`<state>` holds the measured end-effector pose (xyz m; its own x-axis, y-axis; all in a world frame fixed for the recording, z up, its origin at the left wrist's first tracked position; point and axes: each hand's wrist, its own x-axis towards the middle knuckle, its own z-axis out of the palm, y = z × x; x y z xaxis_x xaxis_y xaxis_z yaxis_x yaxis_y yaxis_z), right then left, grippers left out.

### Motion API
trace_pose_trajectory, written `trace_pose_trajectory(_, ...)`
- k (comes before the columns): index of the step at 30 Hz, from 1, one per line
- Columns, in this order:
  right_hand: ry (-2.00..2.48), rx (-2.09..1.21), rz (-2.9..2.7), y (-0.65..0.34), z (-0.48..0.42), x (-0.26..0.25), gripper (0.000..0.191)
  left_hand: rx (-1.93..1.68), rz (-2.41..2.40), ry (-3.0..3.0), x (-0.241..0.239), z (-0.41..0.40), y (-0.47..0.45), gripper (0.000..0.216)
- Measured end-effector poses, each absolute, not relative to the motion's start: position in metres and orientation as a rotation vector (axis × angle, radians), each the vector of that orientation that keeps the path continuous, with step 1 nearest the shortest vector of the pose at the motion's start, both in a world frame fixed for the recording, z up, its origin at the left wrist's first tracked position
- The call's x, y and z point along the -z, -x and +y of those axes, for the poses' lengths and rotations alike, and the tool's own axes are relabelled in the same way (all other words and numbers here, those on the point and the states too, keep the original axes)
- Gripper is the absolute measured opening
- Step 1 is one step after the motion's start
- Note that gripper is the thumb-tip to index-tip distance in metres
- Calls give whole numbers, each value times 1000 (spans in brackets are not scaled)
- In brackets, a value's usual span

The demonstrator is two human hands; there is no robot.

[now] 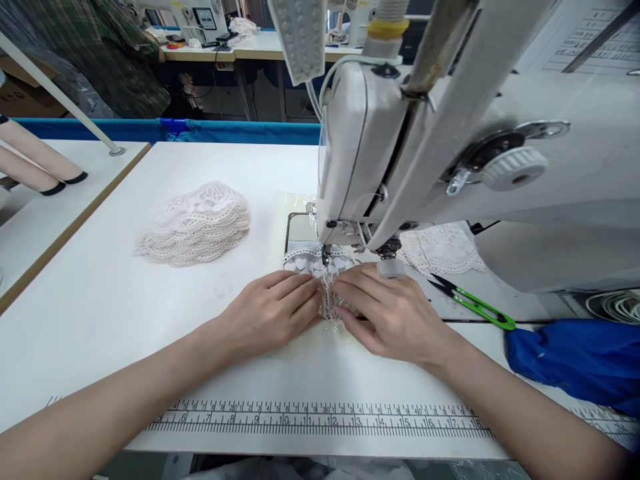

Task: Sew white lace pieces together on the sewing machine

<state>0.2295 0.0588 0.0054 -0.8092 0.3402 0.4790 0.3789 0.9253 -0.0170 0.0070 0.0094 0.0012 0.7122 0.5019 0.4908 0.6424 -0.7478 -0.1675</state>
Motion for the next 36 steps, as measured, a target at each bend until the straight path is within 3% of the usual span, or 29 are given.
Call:
trace_pose_trajectory(3, 542, 18, -2603, -228, 60, -4, 52, 641, -1000, 2581, 0, 10, -10, 14)
trace_pose_trajectory(7, 541, 171, -2578, -228, 61, -1, 20, 645, -1085, 2574, 1, 11, -14, 25)
trace_pose_trajectory(36, 495, 388, -2609, -227, 62, 5, 23, 564, -1101, 2572, 2, 11, -11, 30)
